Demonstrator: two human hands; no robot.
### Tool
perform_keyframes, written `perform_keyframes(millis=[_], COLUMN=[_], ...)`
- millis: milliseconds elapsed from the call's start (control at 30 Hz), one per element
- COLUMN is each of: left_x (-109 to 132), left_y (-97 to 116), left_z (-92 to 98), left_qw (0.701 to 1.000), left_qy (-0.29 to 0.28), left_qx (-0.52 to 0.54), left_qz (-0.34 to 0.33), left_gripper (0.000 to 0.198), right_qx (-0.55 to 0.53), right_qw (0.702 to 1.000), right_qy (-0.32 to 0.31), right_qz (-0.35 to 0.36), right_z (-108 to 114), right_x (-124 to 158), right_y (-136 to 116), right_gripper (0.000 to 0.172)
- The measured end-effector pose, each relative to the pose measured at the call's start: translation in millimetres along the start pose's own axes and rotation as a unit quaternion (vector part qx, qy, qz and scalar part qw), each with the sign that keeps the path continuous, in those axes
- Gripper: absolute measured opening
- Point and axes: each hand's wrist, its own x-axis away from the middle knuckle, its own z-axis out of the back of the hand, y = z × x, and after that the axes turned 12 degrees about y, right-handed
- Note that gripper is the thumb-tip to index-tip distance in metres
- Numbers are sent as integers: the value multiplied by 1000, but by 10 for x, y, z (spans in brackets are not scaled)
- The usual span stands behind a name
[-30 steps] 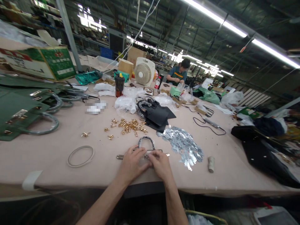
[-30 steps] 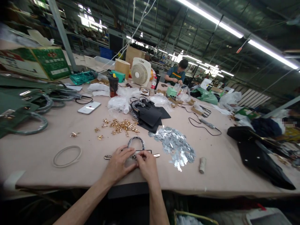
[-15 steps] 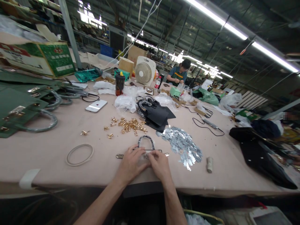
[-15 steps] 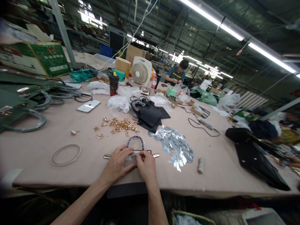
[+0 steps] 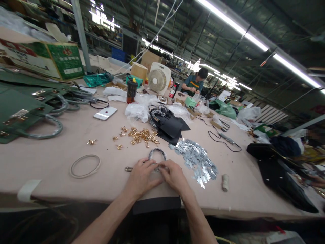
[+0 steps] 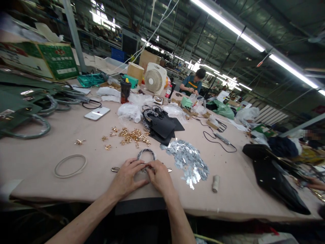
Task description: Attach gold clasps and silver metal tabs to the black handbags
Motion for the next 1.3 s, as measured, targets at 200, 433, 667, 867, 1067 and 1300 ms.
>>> perform_keyframes(millis=[200, 433, 667, 867, 1067, 1300], left_x=[-7, 8, 16, 28, 30, 35], left_y=[14, -16, -43, -52, -33, -39], left_z=[-9, -52, -67, -62, -46, -29], left_qw=[1000, 1000, 1000, 1000, 1000, 1000], left_qy=[-7, -1, 1, -2, -4, -5], left_qx=[-4, -18, -16, -8, 1, 11], left_qz=[26, 10, -4, -6, 3, 5], left_gripper=[61, 55, 53, 53, 51, 58], right_qx=[-6, -62, -78, -60, -10, 16], right_qw=[999, 994, 986, 990, 999, 1000], right_qy=[-29, -36, 3, 35, 1, -12], right_qz=[28, 87, 149, 124, 48, -24], right_z=[1, 29, -46, -48, 19, 11], right_x=[-69, -67, 111, 148, 17, -98], right_y=[86, 150, 235, 158, 23, 12], right_gripper=[19, 16, 21, 20, 21, 17])
